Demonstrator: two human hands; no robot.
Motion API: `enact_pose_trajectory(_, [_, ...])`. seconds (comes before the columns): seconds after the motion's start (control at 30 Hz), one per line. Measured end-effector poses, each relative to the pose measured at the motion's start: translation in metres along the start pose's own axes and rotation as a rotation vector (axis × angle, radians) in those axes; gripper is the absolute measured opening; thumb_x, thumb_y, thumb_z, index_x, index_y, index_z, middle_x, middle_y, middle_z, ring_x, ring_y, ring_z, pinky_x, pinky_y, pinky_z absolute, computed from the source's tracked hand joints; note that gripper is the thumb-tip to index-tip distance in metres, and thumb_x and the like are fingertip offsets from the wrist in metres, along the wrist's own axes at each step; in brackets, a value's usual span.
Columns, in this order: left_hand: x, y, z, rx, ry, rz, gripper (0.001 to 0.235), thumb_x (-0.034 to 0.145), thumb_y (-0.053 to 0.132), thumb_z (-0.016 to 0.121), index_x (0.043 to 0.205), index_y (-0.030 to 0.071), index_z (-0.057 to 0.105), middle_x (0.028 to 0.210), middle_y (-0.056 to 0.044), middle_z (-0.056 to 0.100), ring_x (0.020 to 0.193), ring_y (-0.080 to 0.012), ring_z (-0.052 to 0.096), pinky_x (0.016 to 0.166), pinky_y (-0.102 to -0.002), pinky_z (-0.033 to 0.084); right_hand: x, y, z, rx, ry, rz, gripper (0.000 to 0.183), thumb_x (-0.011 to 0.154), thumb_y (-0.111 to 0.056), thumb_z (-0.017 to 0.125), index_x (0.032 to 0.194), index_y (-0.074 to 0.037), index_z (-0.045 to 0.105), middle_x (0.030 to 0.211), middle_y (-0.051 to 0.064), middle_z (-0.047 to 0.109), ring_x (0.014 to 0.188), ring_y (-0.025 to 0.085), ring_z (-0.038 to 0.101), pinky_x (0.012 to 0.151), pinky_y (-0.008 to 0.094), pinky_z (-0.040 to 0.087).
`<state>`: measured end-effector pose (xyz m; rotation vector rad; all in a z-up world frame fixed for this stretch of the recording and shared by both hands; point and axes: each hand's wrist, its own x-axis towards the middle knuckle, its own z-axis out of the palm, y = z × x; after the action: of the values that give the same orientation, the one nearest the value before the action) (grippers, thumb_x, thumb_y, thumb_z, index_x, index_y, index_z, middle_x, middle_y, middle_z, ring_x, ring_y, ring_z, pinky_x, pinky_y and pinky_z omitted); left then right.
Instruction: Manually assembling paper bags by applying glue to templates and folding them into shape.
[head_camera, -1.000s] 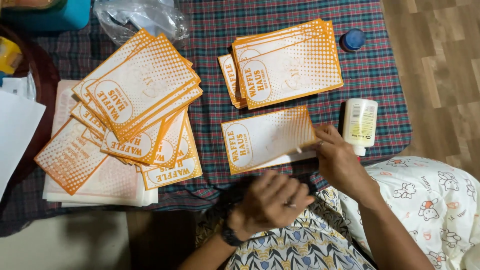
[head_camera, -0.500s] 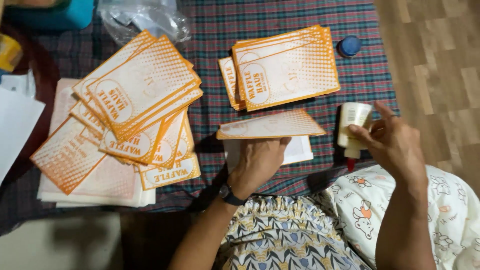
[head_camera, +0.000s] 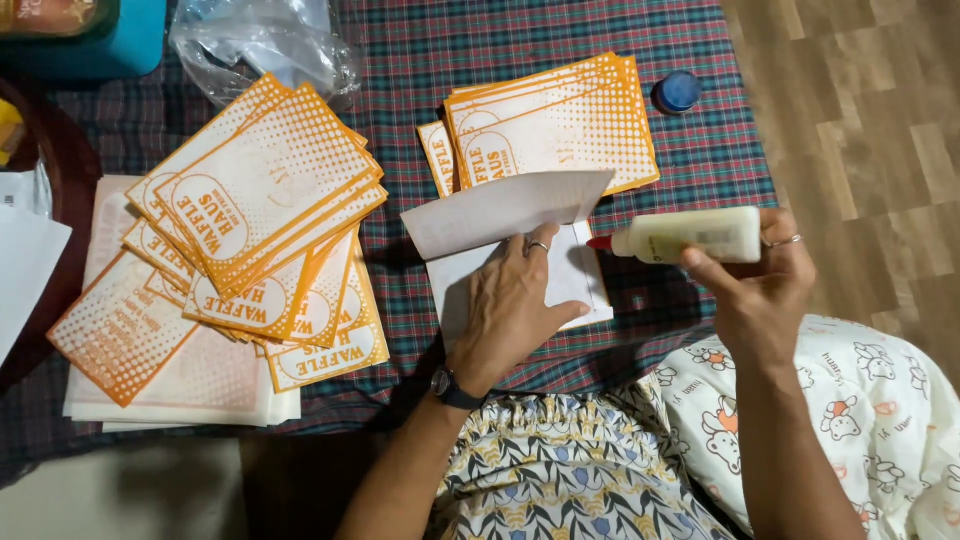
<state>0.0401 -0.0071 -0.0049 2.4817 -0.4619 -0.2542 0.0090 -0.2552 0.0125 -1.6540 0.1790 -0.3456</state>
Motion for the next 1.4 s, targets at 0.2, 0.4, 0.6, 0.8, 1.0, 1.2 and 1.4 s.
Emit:
enact_pose_trajectory(0.2, [0.002,0.007,-0.019,0.003,-0.114,-0.064,0.11,0.066,0.059,0.091,0.152,0.016,0.038,0.129,-0.016,0.06,0.106,-0.0425,0.065,0.082,-0.057,0.052,-0.005,0.014,-0.026,-0.079,-0.22,-0.122,0.043,0.081,-0.004,0.083,0.116,-0.001,0.058,0.111,0.005,0.058,0.102,0.016,0.065,0.087,0.024,0.065])
enact_pose_trajectory(0.4, [0.002,0.004,-0.02,0.004,-0.143,-0.027,0.117,0.064,0.059,0.093,0.154,0.013,0.035,0.128,-0.016,0.055,0.11,-0.0427,0.062,0.084,-0.058,0.052,-0.001,0.001,-0.006,-0.453,-0.108,-0.266,0.048,0.081,-0.01,0.093,0.116,0.006,0.064,0.102,0.01,0.064,0.085,0.016,0.063,0.073,0.024,0.059])
enact_pose_trajectory(0.6, [0.002,0.009,-0.018,0.049,-0.116,-0.032,0.124,0.057,0.06,0.098,0.153,0.014,0.035,0.133,-0.017,0.055,0.11,-0.0419,0.063,0.086,-0.056,0.052,0.025,0.013,0.012,-0.5,-0.077,-0.455,0.04,0.088,-0.005,0.095,0.107,0.007,0.062,0.098,0.01,0.062,0.086,0.022,0.067,0.065,0.031,0.06])
enact_pose_trajectory(0.8, [0.002,0.008,-0.016,0.044,-0.118,-0.026,0.125,0.057,0.061,0.098,0.154,0.012,0.035,0.133,-0.016,0.053,0.113,-0.0413,0.061,0.088,-0.056,0.051,0.008,0.005,-0.009,-0.555,-0.131,-0.331,0.051,0.081,-0.016,0.096,0.116,0.003,0.064,0.1,0.01,0.066,0.082,0.016,0.063,0.068,0.026,0.056])
enact_pose_trajectory(1.0, [0.002,0.005,-0.013,0.048,-0.108,-0.028,0.132,0.051,0.067,0.098,0.154,0.012,0.035,0.131,-0.016,0.054,0.113,-0.0402,0.061,0.086,-0.057,0.051,-0.016,-0.008,-0.028,-0.427,-0.226,-0.289,0.048,0.069,-0.01,0.093,0.106,0.009,0.068,0.101,0.012,0.068,0.089,0.02,0.068,0.071,0.024,0.059])
enact_pose_trajectory(1.2, [0.002,0.003,-0.021,0.024,-0.157,-0.007,0.133,0.053,0.065,0.098,0.156,0.012,0.033,0.141,-0.016,0.05,0.116,-0.0399,0.061,0.086,-0.054,0.052,-0.028,-0.023,-0.044,-0.329,-0.308,-0.113,0.04,0.07,-0.012,0.088,0.101,0.003,0.067,0.09,0.007,0.069,0.072,0.012,0.065,0.058,0.02,0.056])
enact_pose_trajectory(1.4, [0.0,-0.002,-0.021,-0.07,-0.108,-0.007,0.104,0.071,0.052,0.09,0.153,0.012,0.04,0.134,-0.013,0.058,0.118,-0.04,0.06,0.088,-0.057,0.051,-0.037,-0.009,-0.063,-0.24,-0.154,-0.234,0.033,0.074,-0.002,0.085,0.097,0.009,0.065,0.117,0.016,0.064,0.103,0.025,0.069,0.078,0.028,0.064])
